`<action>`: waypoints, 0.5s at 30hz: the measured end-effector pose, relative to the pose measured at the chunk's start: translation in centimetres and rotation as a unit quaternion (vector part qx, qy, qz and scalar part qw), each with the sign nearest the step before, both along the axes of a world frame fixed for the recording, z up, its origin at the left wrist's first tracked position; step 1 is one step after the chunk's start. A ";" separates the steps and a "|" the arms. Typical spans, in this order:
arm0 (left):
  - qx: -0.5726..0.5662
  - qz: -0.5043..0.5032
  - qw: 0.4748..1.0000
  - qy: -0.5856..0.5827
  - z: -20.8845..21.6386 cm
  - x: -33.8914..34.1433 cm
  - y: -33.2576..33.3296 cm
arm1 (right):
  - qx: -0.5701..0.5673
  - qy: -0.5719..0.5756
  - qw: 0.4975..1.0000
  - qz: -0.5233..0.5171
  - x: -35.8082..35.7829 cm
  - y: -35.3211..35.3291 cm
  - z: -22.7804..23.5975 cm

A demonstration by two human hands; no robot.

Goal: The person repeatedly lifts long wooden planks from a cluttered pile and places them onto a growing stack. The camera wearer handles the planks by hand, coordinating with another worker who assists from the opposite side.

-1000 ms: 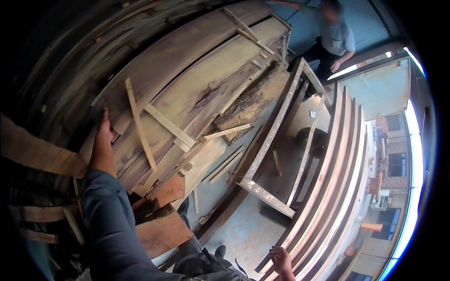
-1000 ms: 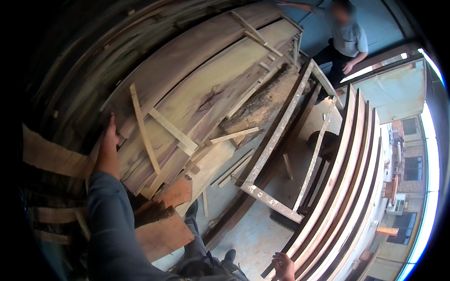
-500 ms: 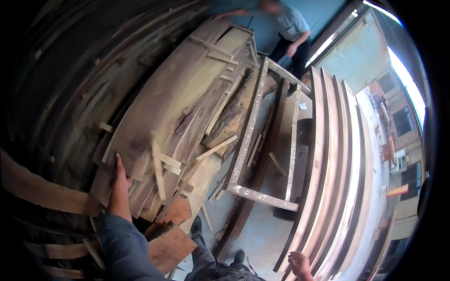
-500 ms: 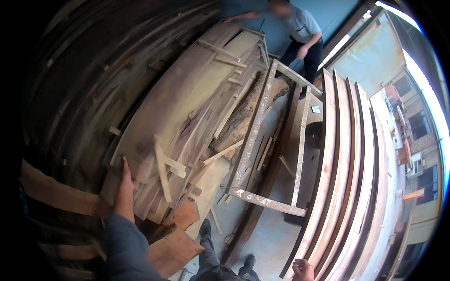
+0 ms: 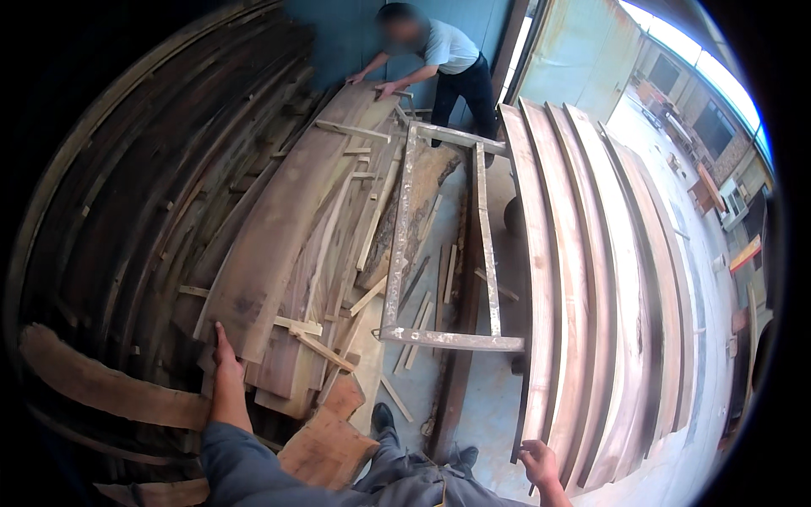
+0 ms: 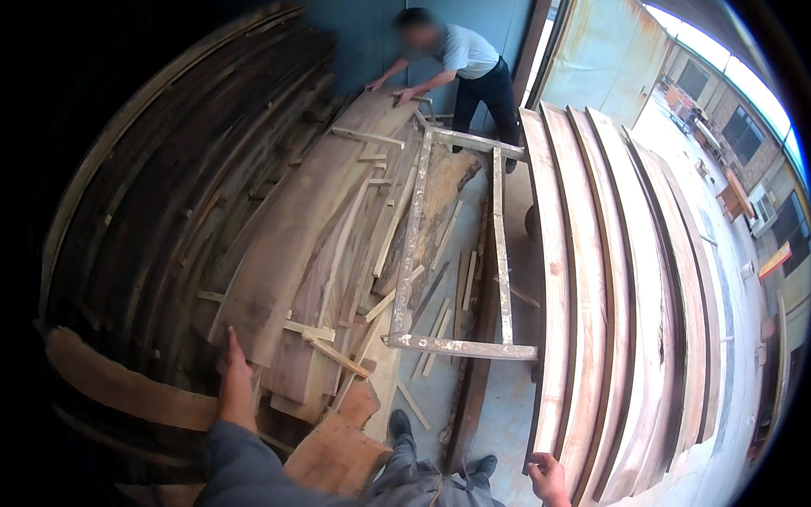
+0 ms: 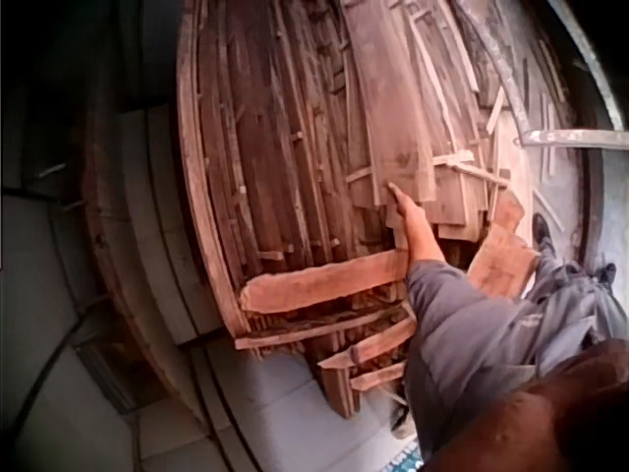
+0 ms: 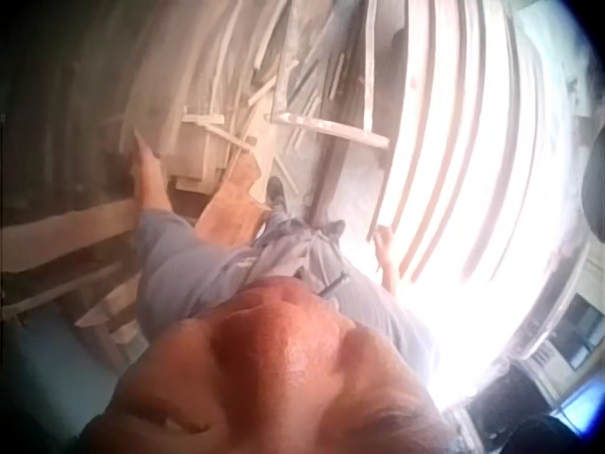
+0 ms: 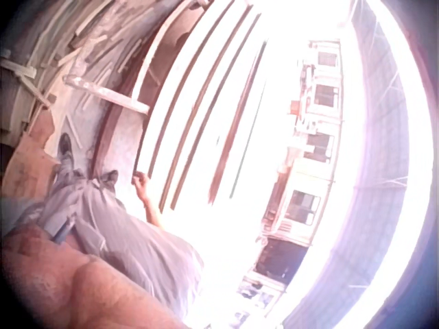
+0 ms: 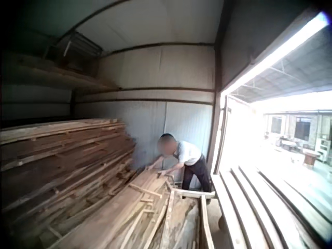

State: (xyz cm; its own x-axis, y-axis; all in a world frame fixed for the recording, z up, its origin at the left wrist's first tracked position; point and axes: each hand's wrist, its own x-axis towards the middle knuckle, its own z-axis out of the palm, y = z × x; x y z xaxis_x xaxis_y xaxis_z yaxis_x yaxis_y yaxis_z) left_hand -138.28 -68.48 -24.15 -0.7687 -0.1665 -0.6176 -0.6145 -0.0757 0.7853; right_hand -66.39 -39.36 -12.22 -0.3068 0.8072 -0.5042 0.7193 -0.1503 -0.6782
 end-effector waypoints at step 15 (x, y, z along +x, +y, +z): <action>0.076 0.036 0.995 -0.054 -4.3 6.2 1.8 | -0.006 0.069 0.997 -0.016 0.9 -1.8 -1.3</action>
State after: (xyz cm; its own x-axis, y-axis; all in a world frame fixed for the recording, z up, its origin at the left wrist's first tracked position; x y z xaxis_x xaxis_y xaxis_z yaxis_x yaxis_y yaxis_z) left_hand -132.08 -66.68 -28.43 -0.6863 -0.1165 -0.7180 -0.6831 -0.2356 0.6912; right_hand -65.44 -41.20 -13.55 -0.3489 0.8121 -0.4677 0.6132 -0.1795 -0.7692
